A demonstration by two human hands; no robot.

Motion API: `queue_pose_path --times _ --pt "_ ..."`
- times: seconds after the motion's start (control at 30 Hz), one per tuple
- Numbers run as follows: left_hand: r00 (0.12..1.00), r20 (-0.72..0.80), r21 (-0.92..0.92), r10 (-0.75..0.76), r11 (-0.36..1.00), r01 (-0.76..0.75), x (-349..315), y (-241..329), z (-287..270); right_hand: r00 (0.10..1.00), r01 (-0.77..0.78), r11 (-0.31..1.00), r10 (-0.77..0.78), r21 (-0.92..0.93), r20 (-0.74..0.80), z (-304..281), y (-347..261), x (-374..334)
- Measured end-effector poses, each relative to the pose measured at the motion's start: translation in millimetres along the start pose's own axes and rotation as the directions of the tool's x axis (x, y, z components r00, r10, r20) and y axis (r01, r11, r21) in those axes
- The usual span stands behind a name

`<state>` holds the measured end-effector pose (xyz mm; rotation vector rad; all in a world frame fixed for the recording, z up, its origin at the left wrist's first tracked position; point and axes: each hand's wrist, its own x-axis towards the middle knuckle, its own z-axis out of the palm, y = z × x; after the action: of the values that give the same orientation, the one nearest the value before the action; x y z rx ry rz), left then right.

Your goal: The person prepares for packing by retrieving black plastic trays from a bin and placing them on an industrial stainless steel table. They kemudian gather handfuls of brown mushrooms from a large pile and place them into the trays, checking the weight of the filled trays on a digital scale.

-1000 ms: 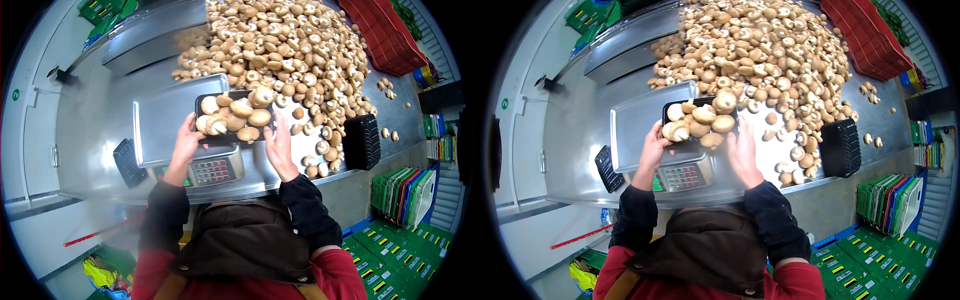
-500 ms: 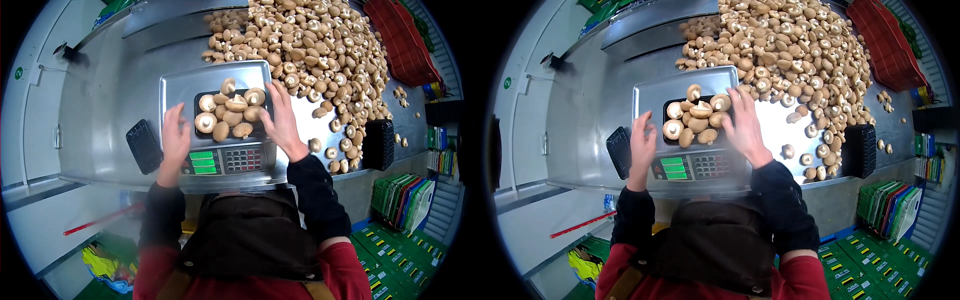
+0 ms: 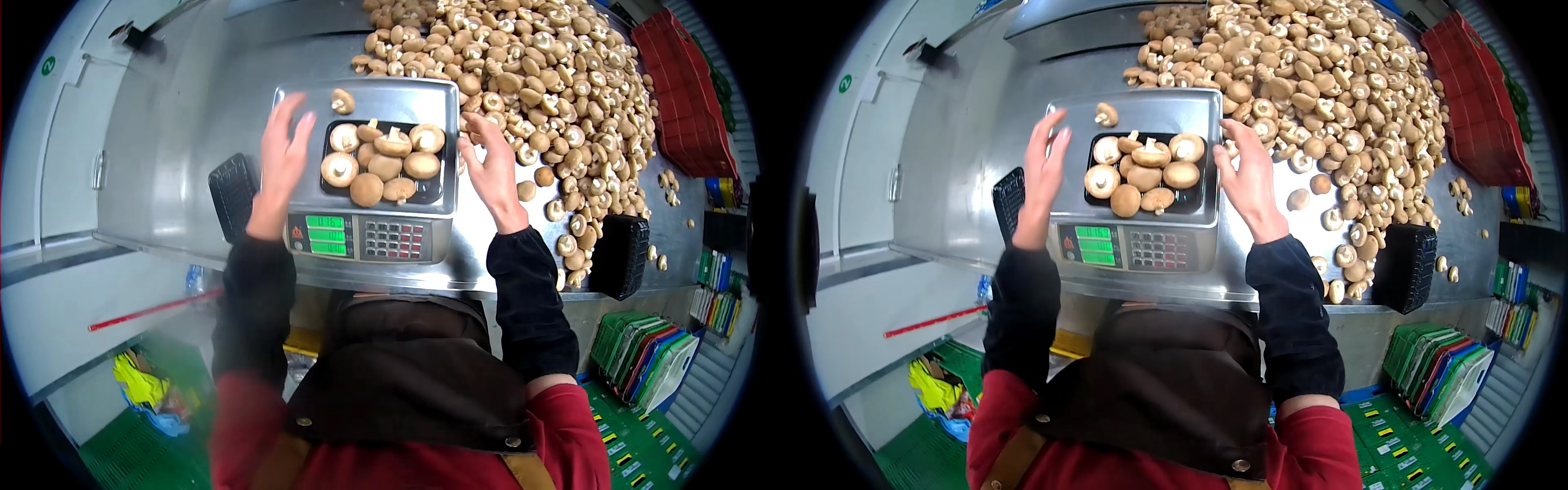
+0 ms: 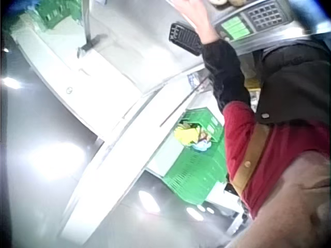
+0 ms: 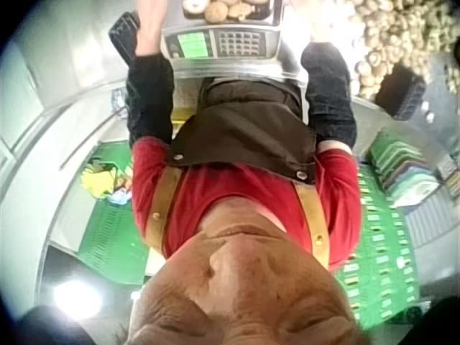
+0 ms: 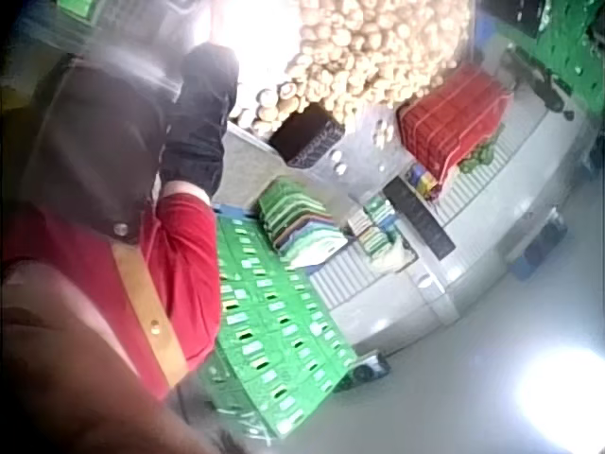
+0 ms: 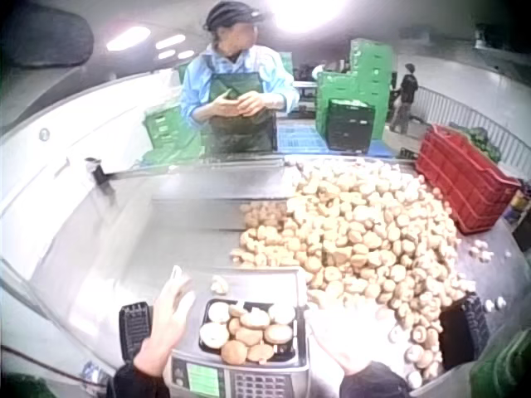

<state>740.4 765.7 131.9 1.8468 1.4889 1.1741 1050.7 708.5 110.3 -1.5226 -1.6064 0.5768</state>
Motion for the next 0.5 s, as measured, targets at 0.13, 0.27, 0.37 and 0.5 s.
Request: queue_pose_path --times 0.13,0.27,0.37,0.5 --pt "0.972 0.216 0.324 0.089 0.933 -0.157 42.0 -9.1 30.9 0.999 -0.036 0.999 0.035 0.038 0.004 3.0 -6.9 -18.7" --pt "0.891 0.373 0.687 -0.259 0.723 -0.077 59.0 13.3 60.5 0.999 0.049 0.999 -0.049 -0.02 0.009 -4.2 -5.0 -28.8" --pt "0.913 0.324 0.702 -0.247 0.71 -0.057 62.1 -5.4 65.9 1.0 0.024 0.999 -0.025 -0.046 -0.008 -16.2 3.2 -40.8" --pt "0.932 0.324 0.6 -0.16 0.797 -0.072 57.9 -29.9 51.9 0.997 -0.078 0.996 0.078 -0.045 0.001 -26.8 12.9 -61.8"
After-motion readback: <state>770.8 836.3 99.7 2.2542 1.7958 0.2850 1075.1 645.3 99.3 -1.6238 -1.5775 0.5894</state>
